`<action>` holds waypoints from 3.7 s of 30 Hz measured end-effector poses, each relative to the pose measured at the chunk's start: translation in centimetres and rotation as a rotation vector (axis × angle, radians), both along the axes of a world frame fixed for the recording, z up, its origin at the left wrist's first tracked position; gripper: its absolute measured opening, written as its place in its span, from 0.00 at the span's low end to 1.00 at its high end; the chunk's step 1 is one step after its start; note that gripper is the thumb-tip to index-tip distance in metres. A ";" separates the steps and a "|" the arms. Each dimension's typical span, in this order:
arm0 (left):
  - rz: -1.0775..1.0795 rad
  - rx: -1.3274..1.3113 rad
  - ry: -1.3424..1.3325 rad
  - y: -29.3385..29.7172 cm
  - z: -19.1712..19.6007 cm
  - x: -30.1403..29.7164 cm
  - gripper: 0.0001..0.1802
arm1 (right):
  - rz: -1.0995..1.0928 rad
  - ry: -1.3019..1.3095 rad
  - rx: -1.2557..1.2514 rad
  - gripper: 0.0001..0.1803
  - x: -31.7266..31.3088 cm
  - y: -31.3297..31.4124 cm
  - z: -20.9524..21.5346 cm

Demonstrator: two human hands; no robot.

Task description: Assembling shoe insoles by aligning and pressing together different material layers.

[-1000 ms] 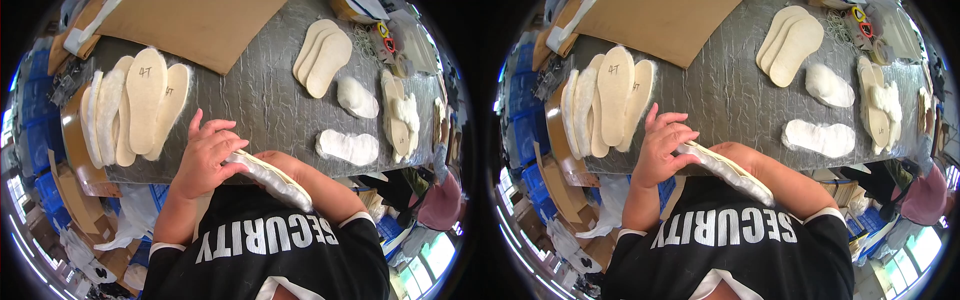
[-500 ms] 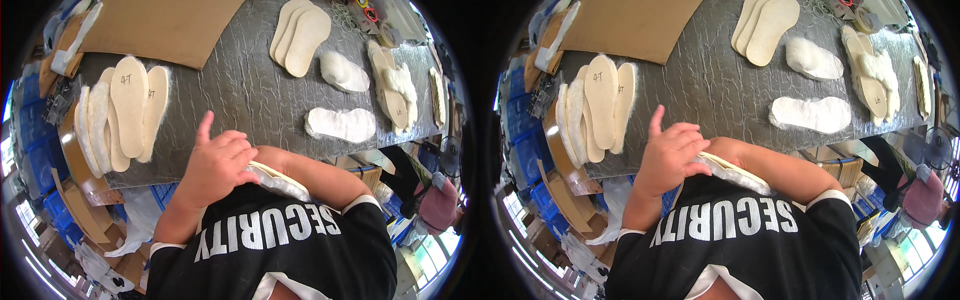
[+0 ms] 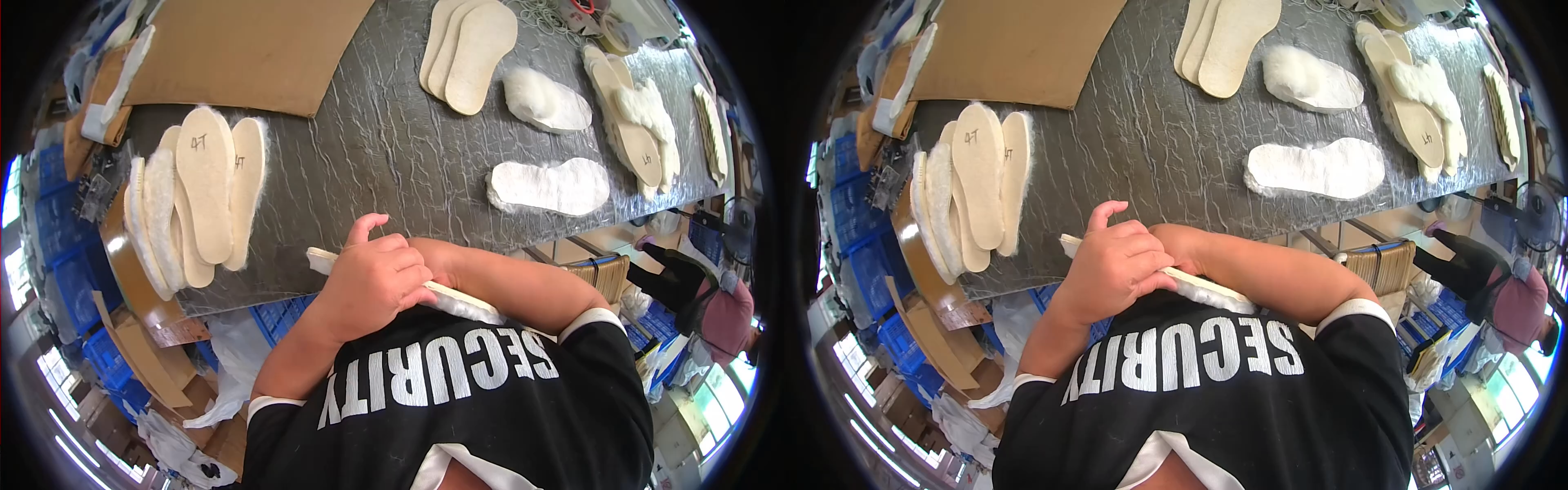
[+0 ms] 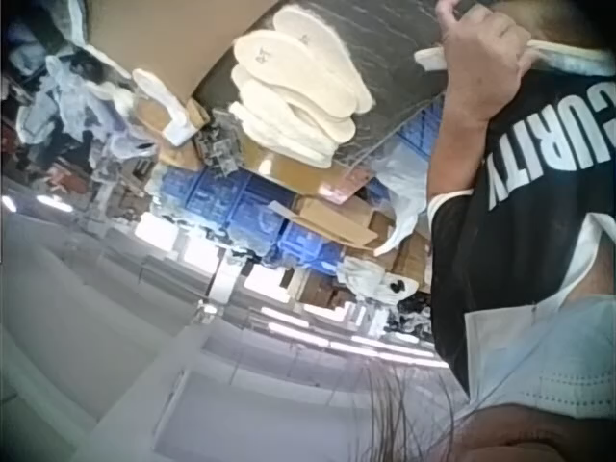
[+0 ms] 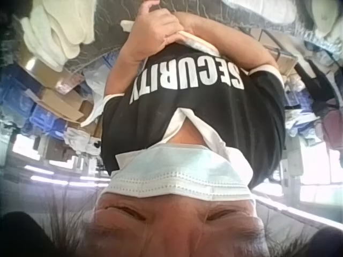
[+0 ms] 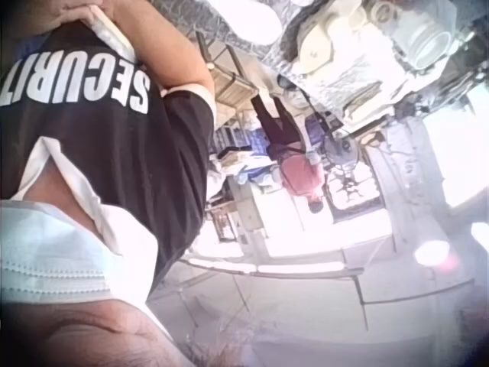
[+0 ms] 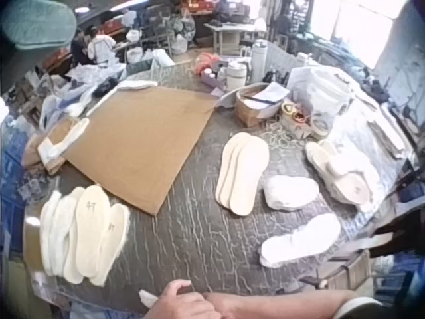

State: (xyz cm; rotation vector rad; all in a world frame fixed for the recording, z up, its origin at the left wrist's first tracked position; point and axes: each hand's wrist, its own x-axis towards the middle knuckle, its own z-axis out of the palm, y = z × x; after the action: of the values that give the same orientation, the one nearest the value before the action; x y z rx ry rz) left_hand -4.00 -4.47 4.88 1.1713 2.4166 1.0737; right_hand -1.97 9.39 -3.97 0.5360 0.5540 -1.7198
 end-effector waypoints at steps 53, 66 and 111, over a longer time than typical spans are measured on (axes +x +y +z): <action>0.288 0.014 0.076 -3.1 -2.5 0.7 0.13 | 0.303 1.089 0.179 0.39 -1.9 7.6 4.0; 0.268 -0.003 0.127 -1.6 -0.9 -0.9 0.05 | 0.260 1.122 0.230 0.37 -2.6 7.6 4.3; 0.061 -0.370 0.047 9.4 -9.4 -19.6 0.09 | -0.673 1.526 2.067 0.04 -16.9 17.0 7.8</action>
State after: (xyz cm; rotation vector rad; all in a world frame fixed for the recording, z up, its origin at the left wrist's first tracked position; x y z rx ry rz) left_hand -23.63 4.91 -4.52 1.0119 2.5557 0.5802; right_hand -18.88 26.44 3.88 0.6010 3.6362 -1.1113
